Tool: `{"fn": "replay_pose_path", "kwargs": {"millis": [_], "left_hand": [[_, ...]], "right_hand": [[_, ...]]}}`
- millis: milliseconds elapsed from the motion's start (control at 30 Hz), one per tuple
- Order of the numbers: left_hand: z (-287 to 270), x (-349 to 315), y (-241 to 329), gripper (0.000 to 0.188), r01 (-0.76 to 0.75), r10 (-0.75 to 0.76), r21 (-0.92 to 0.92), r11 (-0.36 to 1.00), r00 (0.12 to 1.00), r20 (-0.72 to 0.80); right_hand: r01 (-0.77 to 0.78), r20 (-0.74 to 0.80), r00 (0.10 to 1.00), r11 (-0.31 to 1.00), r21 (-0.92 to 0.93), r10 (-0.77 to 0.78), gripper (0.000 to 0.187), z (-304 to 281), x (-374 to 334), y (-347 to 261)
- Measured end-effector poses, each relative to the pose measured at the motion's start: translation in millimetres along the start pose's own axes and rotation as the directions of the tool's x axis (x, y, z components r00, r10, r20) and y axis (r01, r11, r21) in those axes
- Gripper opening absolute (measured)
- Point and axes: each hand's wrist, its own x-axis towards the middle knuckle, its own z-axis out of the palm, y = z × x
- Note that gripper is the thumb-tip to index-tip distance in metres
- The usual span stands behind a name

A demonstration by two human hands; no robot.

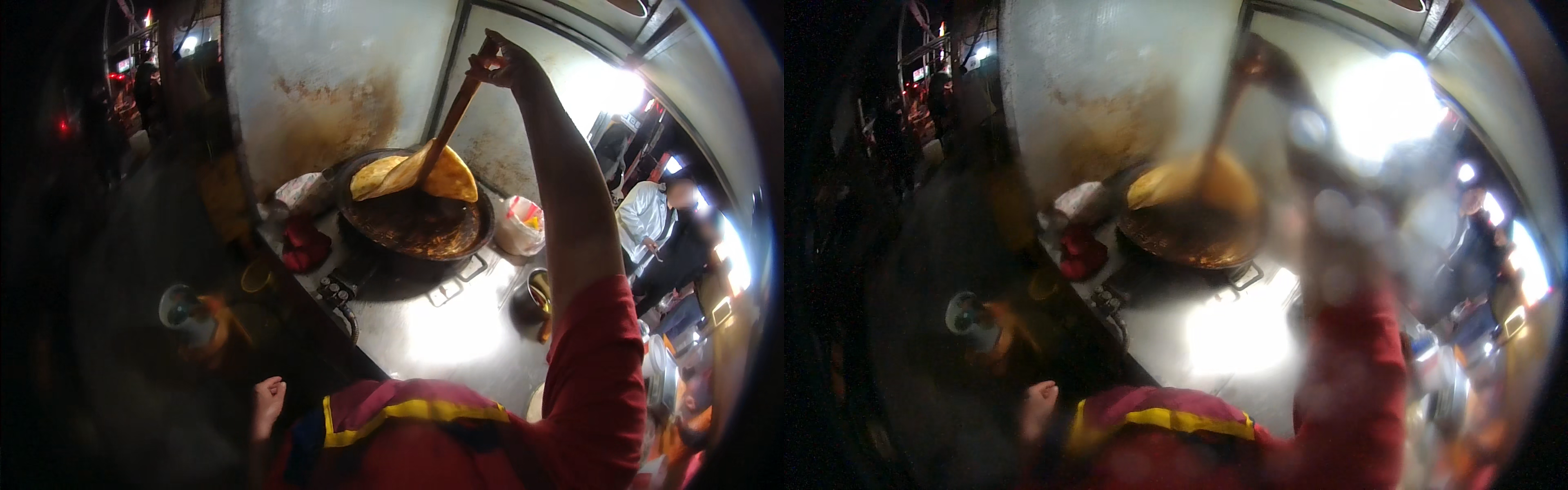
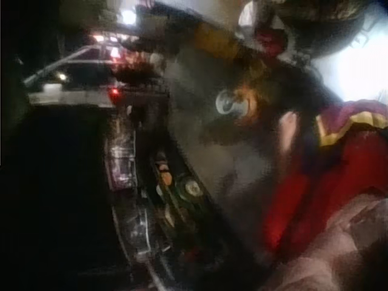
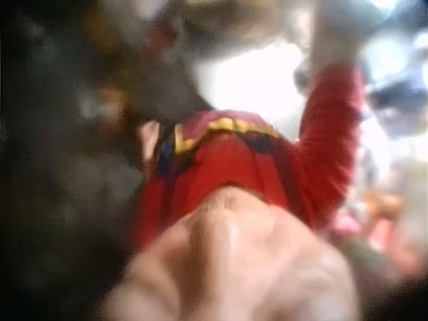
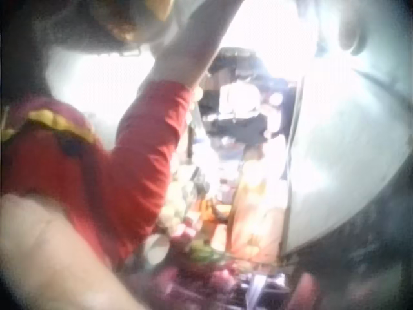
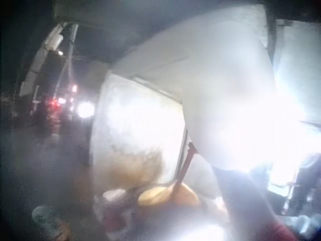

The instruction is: The person prepares flatbread at a street food stall. They unwrap dough, roll it out with a rolling pin, and cook it on a large flat griddle using a wooden spatula. The cooked flatbread is then folded and handed to a customer.

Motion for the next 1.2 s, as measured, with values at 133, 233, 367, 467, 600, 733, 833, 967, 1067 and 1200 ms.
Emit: {"fn": "replay_pose_path", "kwargs": {"millis": [133,233,367,467,600,733,833,967,1067,1200], "left_hand": [[16.7,26.9,35.2,0.032,-0.051,0.048,0.029,0.998,0.994,0.1],[33.8,49.7,52.8,0.031,-0.102,0.086,0.082,0.991,0.98,0.178],[41.3,85.9,24.4,0.031,-0.152,0.16,-0.054,0.987,0.967,0.2],[69.3,134.0,47.1,0.028,-0.286,0.309,-0.135,0.949,0.929,0.205],[83.4,183.5,144.5,0.027,-0.491,0.51,-0.137,0.86,0.818,0.265],[87.1,222.9,213.2,0.027,-0.682,0.672,-0.027,0.731,0.711,0.209],[115.1,275.8,233.5,0.027,-0.744,0.727,-0.032,0.667,0.642,0.244],[152.9,313.3,272.3,0.028,-0.734,0.673,0.075,0.676,0.655,0.343],[179.9,324.1,273.3,0.031,-0.733,0.726,-0.111,0.672,0.621,0.295],[176.1,299.6,274.6,0.033,-0.716,0.735,-0.202,0.668,0.592,0.332]], "right_hand": [[0.097,-0.069,0.993,0.995,-0.017,-0.098,0.058,-1.3,-37.7,14.4],[0.17,0.004,0.985,0.958,-0.231,-0.174,0.045,-29.3,-85.3,36.4],[0.179,0.168,0.98,0.107,-0.978,-0.106,0.032,-19.8,-234.2,143.2],[-0.197,-0.059,0.937,0.383,-0.902,0.344,0.054,-94.4,-295.4,209.0],[-0.367,-0.286,0.921,0.342,-0.865,0.265,0.086,-243.0,-373.5,277.8],[-0.404,-0.348,0.911,0.31,-0.861,0.221,0.074,-267.0,-436.8,194.3],[-0.36,-0.329,0.932,0.261,-0.896,0.155,0.071,-241.1,-485.6,139.4],[-0.381,-0.375,0.924,0.269,-0.884,0.076,0.065,-223.5,-492.0,139.1],[-0.367,-0.353,0.93,0.203,-0.908,0.1,0.065,-222.3,-459.1,162.3],[-0.511,-0.484,0.859,0.237,-0.826,0.165,0.07,-205.6,-389.1,223.3]]}}
